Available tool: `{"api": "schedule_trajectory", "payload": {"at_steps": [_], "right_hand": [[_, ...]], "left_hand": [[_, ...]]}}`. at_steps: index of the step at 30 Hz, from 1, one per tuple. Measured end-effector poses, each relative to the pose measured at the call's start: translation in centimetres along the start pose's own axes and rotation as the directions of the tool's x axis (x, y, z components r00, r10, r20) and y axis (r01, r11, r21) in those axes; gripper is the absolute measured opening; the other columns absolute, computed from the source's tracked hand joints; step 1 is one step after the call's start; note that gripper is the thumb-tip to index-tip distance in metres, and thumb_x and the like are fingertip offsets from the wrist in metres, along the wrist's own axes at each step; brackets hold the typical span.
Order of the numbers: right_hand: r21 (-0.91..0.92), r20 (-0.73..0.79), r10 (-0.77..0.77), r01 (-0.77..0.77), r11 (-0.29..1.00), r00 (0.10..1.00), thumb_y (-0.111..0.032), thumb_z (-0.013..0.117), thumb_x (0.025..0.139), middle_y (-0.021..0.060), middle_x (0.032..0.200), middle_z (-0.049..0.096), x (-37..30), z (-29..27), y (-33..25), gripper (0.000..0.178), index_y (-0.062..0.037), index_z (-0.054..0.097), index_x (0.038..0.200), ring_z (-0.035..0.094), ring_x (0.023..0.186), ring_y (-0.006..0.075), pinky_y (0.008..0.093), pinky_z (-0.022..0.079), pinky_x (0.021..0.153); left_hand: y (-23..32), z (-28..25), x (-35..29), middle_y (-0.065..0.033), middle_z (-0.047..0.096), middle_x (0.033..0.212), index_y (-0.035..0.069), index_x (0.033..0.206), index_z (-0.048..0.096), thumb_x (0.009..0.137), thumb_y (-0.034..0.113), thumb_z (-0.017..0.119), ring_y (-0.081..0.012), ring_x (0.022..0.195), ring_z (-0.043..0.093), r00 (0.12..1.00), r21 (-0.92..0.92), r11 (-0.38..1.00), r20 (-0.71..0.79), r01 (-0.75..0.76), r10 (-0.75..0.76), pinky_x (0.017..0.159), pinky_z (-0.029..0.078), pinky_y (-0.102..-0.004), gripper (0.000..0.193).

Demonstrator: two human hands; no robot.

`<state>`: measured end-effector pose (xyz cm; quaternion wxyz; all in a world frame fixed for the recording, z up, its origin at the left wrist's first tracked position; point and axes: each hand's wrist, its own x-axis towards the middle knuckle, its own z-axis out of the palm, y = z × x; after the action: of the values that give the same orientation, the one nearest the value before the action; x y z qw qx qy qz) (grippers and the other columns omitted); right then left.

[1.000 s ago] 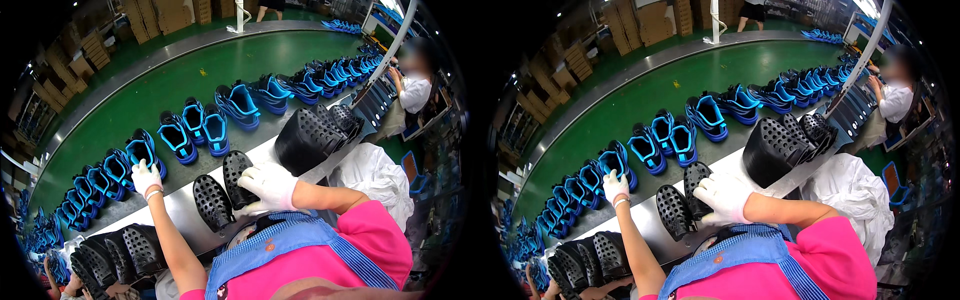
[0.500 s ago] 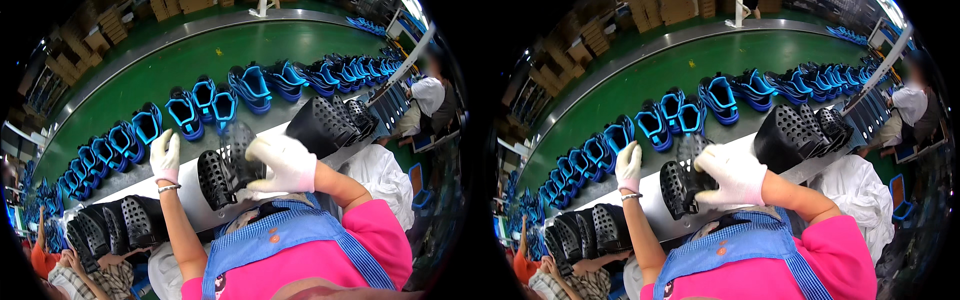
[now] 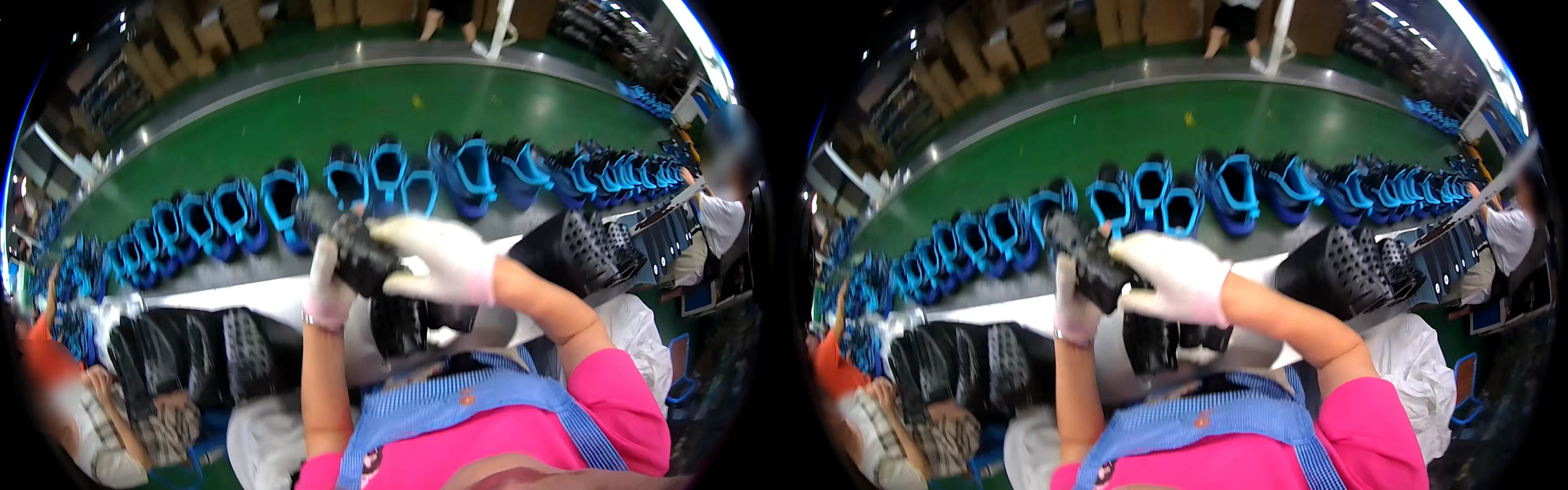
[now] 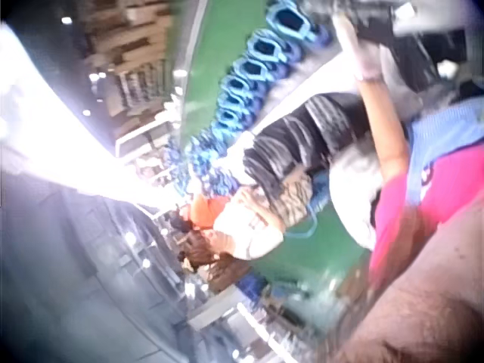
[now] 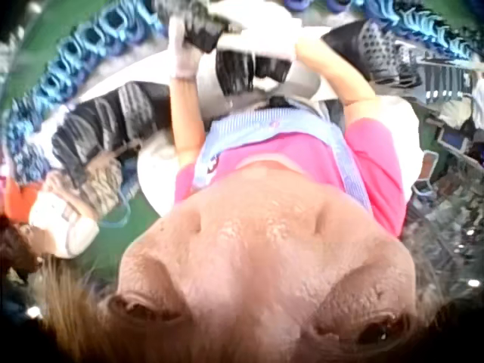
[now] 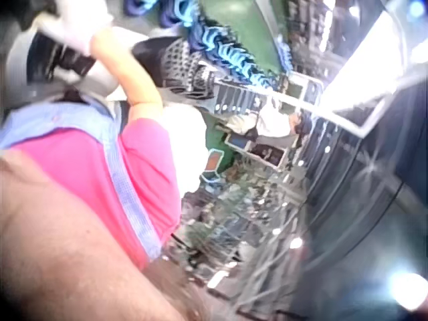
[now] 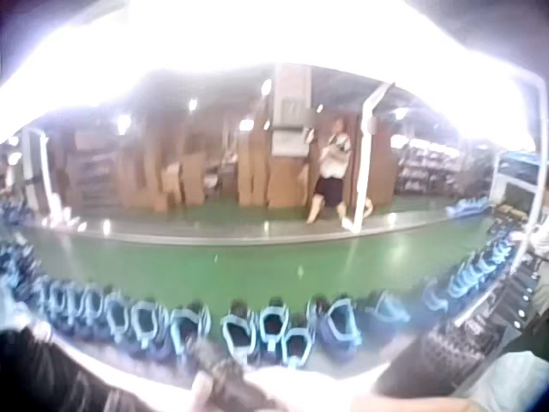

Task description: The person picks up black shoe lasts and inserts them into blue and black sneakers on an assembly line. The person picks up sneakers one by one, slides a plastic last into each shoe, and places the completed shoes back onto the conveyor belt.

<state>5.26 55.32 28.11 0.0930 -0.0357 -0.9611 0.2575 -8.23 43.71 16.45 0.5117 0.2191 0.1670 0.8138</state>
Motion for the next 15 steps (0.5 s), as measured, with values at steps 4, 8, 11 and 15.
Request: {"api": "schedule_trajectory", "payload": {"at_steps": [4,8,11,15], "right_hand": [[-0.040,0.060,0.131,-0.128,0.991,0.990,-0.040,0.068,0.080,0.0189,0.110,0.060,1.2,1.2,0.7,0.059,-0.0019,0.052,0.123,0.060,0.102,0.0340,0.0392,0.049,0.087],[-0.133,0.110,0.234,-0.219,0.967,0.966,-0.044,0.062,0.083,0.0191,0.097,0.061,2.3,1.8,0.6,0.053,-0.0012,0.055,0.114,0.062,0.092,0.0349,0.0412,0.050,0.080],[-0.178,0.087,0.246,-0.228,0.957,0.965,-0.045,0.058,0.084,0.0208,0.091,0.061,2.4,2.6,1.2,0.048,-0.0009,0.057,0.104,0.063,0.086,0.0367,0.0424,0.050,0.076],[-0.082,0.084,0.305,-0.299,0.951,0.948,-0.043,0.058,0.082,0.0206,0.089,0.063,3.0,2.4,1.2,0.045,0.0000,0.059,0.098,0.063,0.087,0.0368,0.0430,0.050,0.077]], "left_hand": [[-0.3,-2.4,1.1,-0.0111,0.056,0.121,0.000,0.137,0.037,0.089,0.032,0.066,-0.0218,0.110,0.056,0.987,0.086,0.987,-0.077,-0.133,0.140,0.100,0.044,-0.0381,0.064],[-0.2,-3.5,1.0,-0.0088,0.057,0.117,0.002,0.134,0.041,0.091,0.024,0.064,-0.0215,0.107,0.057,0.971,0.099,0.979,-0.149,-0.176,0.189,0.095,0.048,-0.0370,0.053],[-0.3,-3.2,0.6,-0.0068,0.058,0.114,0.005,0.127,0.045,0.092,0.022,0.063,-0.0211,0.103,0.058,0.953,0.151,0.972,-0.215,-0.182,0.212,0.092,0.050,-0.0395,0.043],[-0.9,-3.6,1.0,-0.0065,0.058,0.111,0.006,0.122,0.047,0.095,0.024,0.059,-0.0210,0.099,0.060,0.948,0.175,0.964,-0.215,-0.200,0.236,0.086,0.053,-0.0395,0.035]]}}
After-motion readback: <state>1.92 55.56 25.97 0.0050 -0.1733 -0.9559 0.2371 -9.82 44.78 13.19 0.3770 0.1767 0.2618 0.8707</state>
